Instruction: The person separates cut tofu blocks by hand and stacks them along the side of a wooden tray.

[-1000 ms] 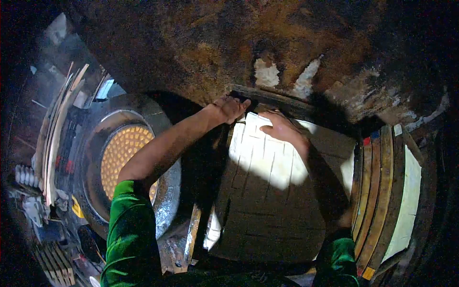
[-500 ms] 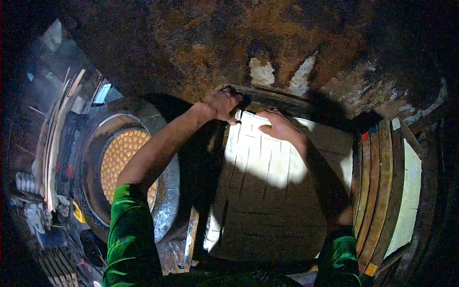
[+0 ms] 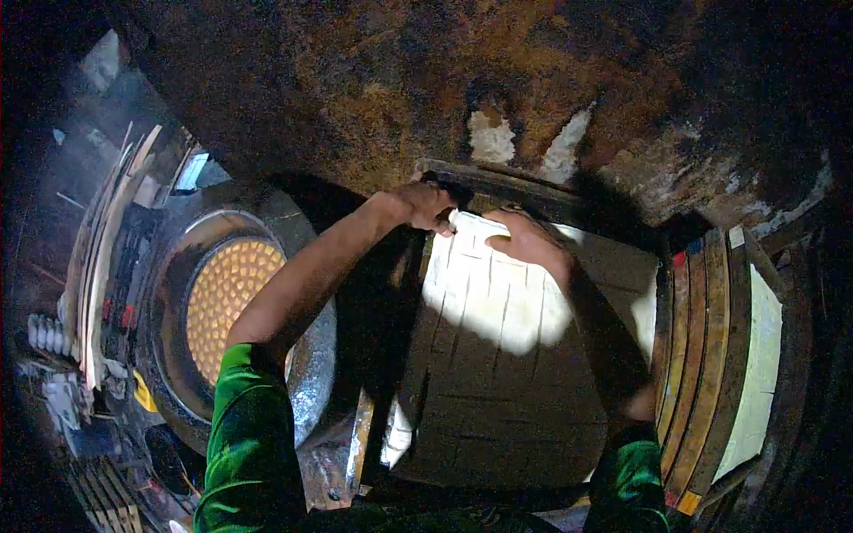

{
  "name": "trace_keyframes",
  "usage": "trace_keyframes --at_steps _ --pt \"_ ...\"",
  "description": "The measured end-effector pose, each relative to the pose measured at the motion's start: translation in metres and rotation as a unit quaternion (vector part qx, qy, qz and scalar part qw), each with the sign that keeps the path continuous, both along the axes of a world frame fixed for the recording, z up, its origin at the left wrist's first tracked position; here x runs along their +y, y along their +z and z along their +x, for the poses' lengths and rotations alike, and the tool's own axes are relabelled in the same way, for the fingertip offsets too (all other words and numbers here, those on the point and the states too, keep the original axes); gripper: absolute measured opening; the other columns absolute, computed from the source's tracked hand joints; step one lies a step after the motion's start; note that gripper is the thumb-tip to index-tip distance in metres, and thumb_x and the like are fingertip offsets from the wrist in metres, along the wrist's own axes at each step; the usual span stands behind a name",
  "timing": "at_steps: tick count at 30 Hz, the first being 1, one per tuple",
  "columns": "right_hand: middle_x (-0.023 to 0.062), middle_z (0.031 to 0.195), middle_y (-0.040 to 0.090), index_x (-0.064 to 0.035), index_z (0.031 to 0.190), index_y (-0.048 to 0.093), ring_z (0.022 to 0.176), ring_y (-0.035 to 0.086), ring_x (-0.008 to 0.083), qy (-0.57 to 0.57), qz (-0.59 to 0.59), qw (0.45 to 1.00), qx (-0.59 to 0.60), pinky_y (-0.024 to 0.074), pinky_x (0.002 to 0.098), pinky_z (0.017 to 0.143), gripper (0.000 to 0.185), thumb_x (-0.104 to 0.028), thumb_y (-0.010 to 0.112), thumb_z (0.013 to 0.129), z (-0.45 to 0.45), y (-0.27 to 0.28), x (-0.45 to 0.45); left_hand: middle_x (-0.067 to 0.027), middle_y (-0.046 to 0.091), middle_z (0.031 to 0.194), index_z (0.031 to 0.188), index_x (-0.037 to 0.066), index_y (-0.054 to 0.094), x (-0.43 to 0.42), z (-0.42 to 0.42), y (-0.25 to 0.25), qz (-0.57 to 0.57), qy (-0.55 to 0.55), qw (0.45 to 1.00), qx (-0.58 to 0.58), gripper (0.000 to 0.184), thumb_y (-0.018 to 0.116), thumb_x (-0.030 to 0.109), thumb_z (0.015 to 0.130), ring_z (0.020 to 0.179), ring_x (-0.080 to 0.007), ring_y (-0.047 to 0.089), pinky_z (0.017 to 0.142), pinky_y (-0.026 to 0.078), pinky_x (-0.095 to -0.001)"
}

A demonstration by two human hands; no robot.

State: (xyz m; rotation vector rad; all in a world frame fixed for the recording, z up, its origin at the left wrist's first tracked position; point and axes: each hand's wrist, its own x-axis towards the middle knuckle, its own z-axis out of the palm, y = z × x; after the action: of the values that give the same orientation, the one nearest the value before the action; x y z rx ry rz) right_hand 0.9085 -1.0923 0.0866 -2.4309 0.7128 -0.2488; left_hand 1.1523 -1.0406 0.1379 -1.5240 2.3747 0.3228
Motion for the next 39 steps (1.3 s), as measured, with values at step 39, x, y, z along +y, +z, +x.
trace_keyframes --at_steps 39 --pt "0.0229 0.13 0.049 -0.0002 0.128 0.049 0.122 0.045 0.0373 0.012 -0.102 0.993 0.061 0.0354 0.0414 0.103 0.047 -0.032 0.05 0.094 -0.004 0.022 0.008 -0.0181 0.064 0.092 0.105 0.007 0.06 -0.001 0.0 -0.042 -0.094 0.018 0.983 0.159 0.061 0.062 0.06 0.074 0.102 -0.0373 0.059 0.088 0.042 -0.0508"
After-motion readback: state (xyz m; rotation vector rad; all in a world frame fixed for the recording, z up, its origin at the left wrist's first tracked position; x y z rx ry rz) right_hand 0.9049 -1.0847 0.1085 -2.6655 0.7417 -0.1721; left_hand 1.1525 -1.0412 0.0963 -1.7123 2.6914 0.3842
